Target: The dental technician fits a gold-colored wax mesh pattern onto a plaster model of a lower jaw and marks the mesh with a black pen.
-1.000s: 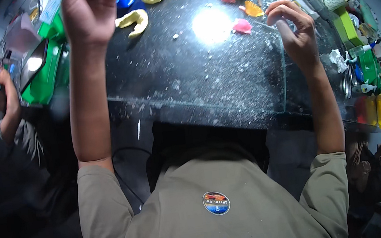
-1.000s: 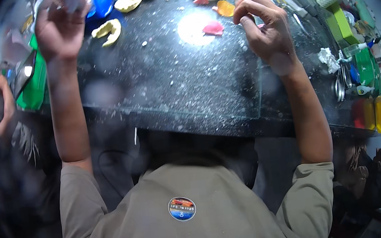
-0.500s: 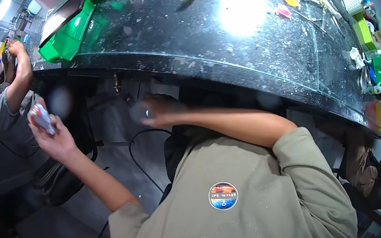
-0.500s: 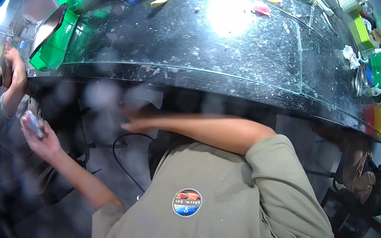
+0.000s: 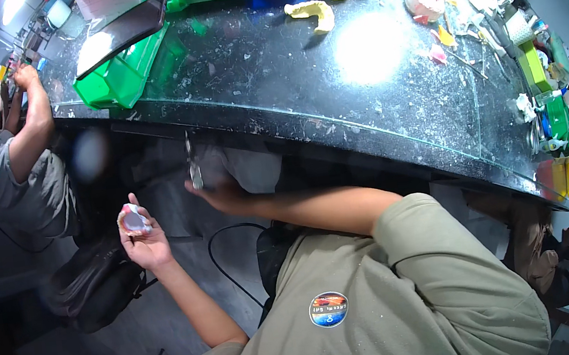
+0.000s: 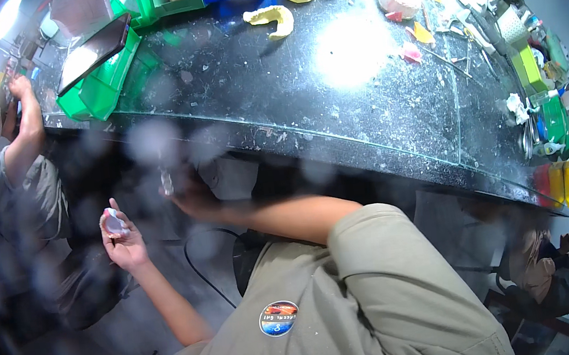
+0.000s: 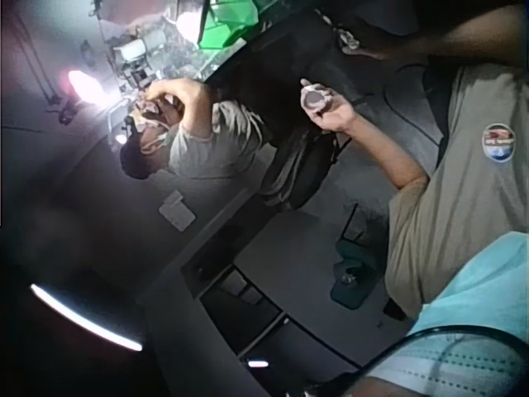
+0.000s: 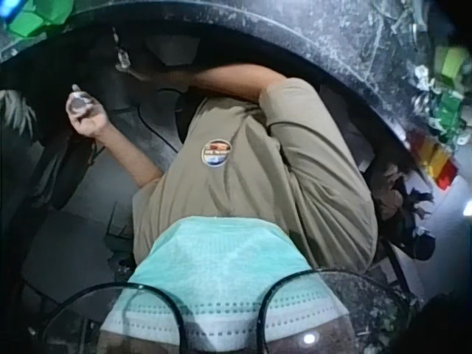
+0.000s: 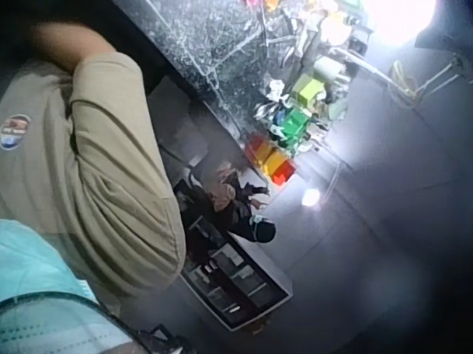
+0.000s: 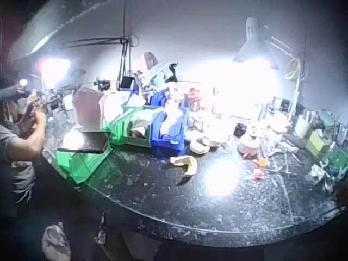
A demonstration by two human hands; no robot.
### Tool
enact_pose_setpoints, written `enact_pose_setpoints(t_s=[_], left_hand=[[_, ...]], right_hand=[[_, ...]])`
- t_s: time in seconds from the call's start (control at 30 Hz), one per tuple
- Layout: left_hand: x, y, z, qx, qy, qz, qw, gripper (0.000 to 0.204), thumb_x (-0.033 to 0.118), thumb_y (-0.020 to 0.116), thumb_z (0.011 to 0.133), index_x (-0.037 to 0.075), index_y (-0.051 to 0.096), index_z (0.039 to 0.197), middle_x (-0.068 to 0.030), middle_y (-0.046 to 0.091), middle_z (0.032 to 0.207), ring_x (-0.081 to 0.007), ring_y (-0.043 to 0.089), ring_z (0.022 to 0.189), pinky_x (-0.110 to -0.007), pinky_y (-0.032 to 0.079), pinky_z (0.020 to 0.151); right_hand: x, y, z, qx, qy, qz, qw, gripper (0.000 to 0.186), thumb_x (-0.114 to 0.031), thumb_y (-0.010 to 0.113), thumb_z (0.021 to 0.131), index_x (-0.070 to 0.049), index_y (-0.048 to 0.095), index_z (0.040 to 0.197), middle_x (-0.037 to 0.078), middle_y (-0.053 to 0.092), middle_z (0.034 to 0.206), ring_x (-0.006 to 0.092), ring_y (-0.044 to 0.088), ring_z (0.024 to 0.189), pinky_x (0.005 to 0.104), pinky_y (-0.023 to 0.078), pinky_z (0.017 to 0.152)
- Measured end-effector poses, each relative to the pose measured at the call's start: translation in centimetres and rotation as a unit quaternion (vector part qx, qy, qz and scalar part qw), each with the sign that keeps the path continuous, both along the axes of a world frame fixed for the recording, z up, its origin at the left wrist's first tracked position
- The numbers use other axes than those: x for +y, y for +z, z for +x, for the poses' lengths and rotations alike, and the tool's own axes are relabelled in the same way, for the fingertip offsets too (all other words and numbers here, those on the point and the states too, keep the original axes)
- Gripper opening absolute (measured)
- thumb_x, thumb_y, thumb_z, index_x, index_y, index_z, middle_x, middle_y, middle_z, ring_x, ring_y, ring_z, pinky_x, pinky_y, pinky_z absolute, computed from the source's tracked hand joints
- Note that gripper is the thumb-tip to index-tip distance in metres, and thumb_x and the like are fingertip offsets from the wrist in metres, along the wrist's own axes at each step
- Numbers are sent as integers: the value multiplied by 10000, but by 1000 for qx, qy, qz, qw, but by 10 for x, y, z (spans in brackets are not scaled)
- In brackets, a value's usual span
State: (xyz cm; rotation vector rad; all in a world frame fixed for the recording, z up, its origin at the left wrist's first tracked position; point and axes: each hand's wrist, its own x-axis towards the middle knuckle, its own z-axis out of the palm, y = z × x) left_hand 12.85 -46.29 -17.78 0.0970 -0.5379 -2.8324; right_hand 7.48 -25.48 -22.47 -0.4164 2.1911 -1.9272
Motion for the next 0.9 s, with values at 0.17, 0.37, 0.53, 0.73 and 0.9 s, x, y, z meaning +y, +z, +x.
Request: enact_pose_setpoints(t_s=[0.17,0.37,0.53,0.73,0.9], left_hand=[[9,12,-25,20,-5,45,999,742,178,561,793,-91,250,1410,-291,193,1500,-417,298,1357,-471,327,1096],[-4,1,-22,78,-40,-54,995,603,364,507,880,-7,432,1348,-228,470,1334,-389,434,1246,-505,310,1077],[-19,1,-17,19,-3,-117,993,421,370,458,966,53,559,1224,-164,556,1233,-310,533,1042,-429,451,843],[-39,-20,-10,-98,91,-302,944,417,353,446,970,33,541,1219,-136,584,1190,-224,573,915,-352,471,743],[-16,-20,-12,-223,184,-509,811,414,318,383,979,28,563,1213,-72,621,1105,-99,542,799,-223,423,638]], right_hand=[[40,49,34,64,159,-126,977,231,-123,628,810,-17,555,1003,148,509,1274,245,592,899,360,480,731],[46,114,39,181,259,115,942,278,-222,660,736,12,541,830,157,610,1013,375,633,721,449,517,655],[46,92,37,183,175,132,958,286,-240,682,724,0,558,818,161,616,847,372,627,699,467,506,638],[50,109,42,186,192,116,957,238,-217,674,724,-18,560,790,165,615,819,378,628,721,466,503,646],[56,108,31,147,165,83,972,265,-235,696,726,-17,557,785,165,617,769,381,616,717,476,483,642]])
